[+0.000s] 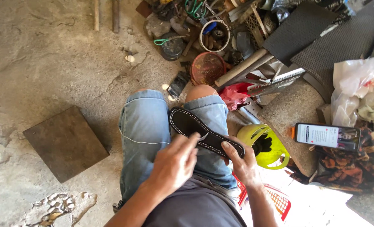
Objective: The person sits on the ground and sews a black sandal using a needle and white thread. The person repeatedly pushes the needle through the sandal sole and pulls the thread to secure the stitching.
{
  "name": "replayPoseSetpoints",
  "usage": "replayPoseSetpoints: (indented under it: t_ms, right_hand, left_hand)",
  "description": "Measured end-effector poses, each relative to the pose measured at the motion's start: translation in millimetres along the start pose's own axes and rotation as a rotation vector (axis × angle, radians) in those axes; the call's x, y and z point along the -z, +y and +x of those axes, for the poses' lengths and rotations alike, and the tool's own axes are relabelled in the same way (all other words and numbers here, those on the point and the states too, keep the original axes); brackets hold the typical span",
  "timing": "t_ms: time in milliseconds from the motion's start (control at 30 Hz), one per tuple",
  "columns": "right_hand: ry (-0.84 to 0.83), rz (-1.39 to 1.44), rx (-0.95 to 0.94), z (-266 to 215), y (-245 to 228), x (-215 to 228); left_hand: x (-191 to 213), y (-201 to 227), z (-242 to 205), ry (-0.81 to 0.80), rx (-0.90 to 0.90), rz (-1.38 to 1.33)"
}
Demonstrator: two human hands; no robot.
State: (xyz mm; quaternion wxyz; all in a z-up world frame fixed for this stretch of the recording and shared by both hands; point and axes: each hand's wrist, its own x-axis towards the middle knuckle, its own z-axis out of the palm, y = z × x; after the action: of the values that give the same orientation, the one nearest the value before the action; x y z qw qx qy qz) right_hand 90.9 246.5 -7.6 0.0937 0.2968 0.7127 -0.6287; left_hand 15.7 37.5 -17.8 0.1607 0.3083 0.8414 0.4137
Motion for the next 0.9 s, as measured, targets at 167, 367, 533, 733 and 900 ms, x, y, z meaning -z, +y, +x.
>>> replayPoseSetpoints:
  t_ms: [167, 367, 533, 733, 900]
  right_hand:
    - [0.009, 0.028, -0.005, 4, -9, -1]
    - [0.01, 0.074, -0.053, 9, -12, -5]
    - [-0.012, 0.123, -0.058, 10, -14, -4]
    - [-0.04, 0.077, -0.083, 11, -9, 0]
    - [-0.062, 0.013, -0.022, 12, -16, 1]
  left_hand:
    - [21, -17, -17, -0.024, 0.055, -0.067]
    - [22, -1, -10, -0.063, 0.039, 0.041]
    - [13, 3, 2, -0.092, 0.031, 0.121]
    - [13, 4, 8, -0.119, 0.038, 0.12]
    - [15, 5, 9, -0.127, 0.054, 0.134]
